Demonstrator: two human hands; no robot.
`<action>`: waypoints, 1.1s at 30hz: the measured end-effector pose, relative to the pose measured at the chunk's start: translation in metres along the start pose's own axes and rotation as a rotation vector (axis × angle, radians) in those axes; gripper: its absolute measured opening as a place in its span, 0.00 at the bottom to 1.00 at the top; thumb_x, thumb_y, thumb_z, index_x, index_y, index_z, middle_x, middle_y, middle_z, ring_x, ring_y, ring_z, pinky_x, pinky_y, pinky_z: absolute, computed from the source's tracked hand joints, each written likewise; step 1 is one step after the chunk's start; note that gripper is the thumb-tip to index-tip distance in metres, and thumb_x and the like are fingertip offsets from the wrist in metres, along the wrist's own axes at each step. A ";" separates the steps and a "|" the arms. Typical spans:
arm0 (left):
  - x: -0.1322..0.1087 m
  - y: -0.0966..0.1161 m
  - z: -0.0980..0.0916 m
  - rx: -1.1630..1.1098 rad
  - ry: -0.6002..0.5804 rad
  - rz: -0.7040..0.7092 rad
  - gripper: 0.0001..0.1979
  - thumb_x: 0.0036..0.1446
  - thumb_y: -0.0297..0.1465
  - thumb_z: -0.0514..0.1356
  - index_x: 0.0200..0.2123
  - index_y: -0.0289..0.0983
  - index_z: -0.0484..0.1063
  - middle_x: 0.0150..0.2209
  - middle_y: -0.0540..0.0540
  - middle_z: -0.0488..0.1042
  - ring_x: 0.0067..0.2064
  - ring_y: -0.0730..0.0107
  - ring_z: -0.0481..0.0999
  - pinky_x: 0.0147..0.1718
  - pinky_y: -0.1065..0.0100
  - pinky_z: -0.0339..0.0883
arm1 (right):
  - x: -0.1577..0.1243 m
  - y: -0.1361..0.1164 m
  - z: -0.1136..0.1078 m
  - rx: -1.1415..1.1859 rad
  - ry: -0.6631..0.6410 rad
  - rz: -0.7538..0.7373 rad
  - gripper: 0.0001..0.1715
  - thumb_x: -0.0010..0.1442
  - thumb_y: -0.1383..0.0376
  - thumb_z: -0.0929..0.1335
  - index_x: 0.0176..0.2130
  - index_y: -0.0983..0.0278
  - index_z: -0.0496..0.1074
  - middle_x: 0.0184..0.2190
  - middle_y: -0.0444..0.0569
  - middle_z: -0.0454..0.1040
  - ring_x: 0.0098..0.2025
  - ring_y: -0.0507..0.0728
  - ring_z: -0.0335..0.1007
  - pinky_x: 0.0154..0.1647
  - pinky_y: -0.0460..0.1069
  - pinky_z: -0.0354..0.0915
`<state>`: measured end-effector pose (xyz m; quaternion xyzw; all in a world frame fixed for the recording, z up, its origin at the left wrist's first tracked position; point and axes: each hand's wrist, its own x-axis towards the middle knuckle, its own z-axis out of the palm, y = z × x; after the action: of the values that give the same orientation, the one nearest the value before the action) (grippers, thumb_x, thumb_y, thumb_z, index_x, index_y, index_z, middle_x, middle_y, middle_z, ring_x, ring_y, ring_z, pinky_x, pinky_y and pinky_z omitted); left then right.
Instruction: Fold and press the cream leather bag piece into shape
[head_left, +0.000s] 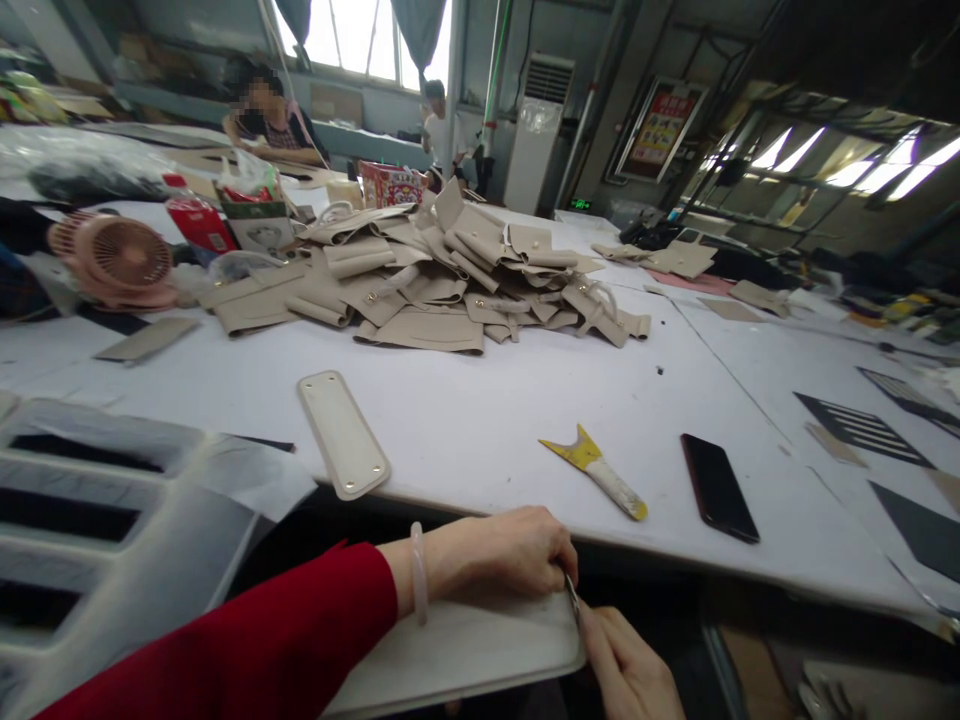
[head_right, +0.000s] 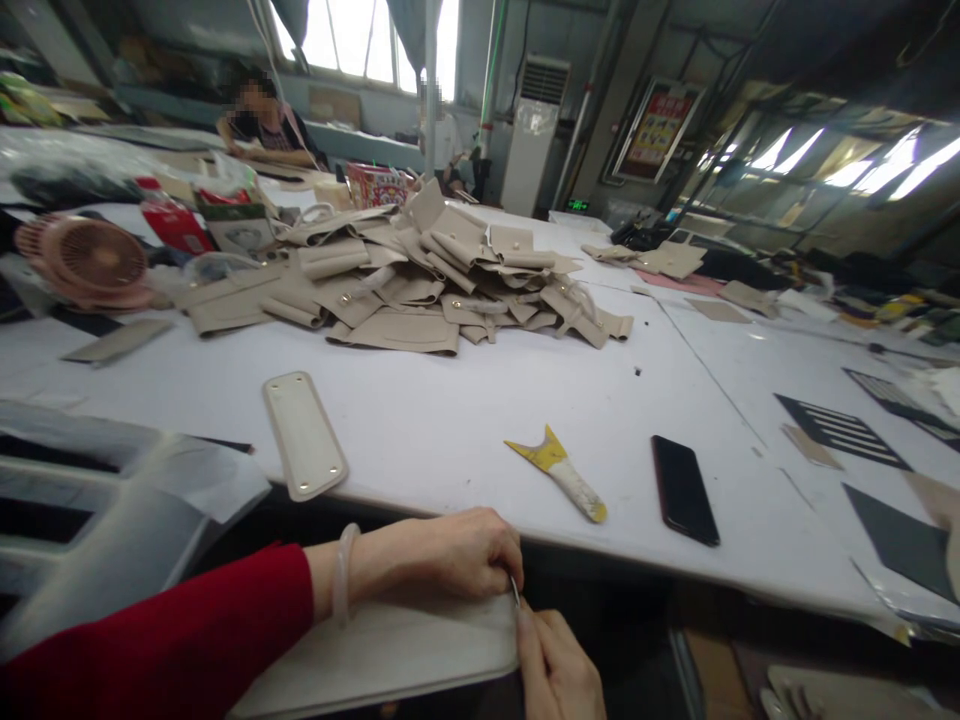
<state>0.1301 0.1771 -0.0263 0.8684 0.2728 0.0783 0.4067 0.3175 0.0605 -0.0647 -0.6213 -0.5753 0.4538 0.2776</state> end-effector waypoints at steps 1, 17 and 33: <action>0.000 0.000 0.001 -0.001 0.003 -0.004 0.16 0.52 0.26 0.56 0.41 0.40 0.80 0.41 0.48 0.81 0.41 0.67 0.79 0.43 0.71 0.70 | 0.004 0.000 -0.005 0.090 -0.075 0.087 0.30 0.60 0.41 0.63 0.29 0.62 0.72 0.26 0.45 0.64 0.31 0.55 0.61 0.33 0.48 0.63; 0.003 -0.002 -0.005 -0.064 -0.074 -0.077 0.17 0.47 0.27 0.58 0.40 0.42 0.80 0.37 0.49 0.81 0.36 0.66 0.78 0.35 0.70 0.70 | 0.038 -0.042 -0.028 0.472 -0.628 0.366 0.26 0.55 0.47 0.72 0.35 0.69 0.79 0.31 0.49 0.73 0.31 0.51 0.64 0.38 0.45 0.62; -0.103 0.009 -0.026 0.043 0.246 -0.263 0.21 0.51 0.25 0.56 0.49 0.38 0.74 0.48 0.42 0.75 0.50 0.56 0.74 0.51 0.57 0.68 | 0.075 -0.048 -0.037 0.037 -0.751 0.490 0.26 0.48 0.47 0.76 0.30 0.68 0.79 0.26 0.45 0.72 0.30 0.52 0.65 0.39 0.47 0.63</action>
<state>0.0377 0.1348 0.0063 0.8176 0.4332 0.1241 0.3585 0.3227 0.1485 -0.0256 -0.5264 -0.4638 0.7105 -0.0551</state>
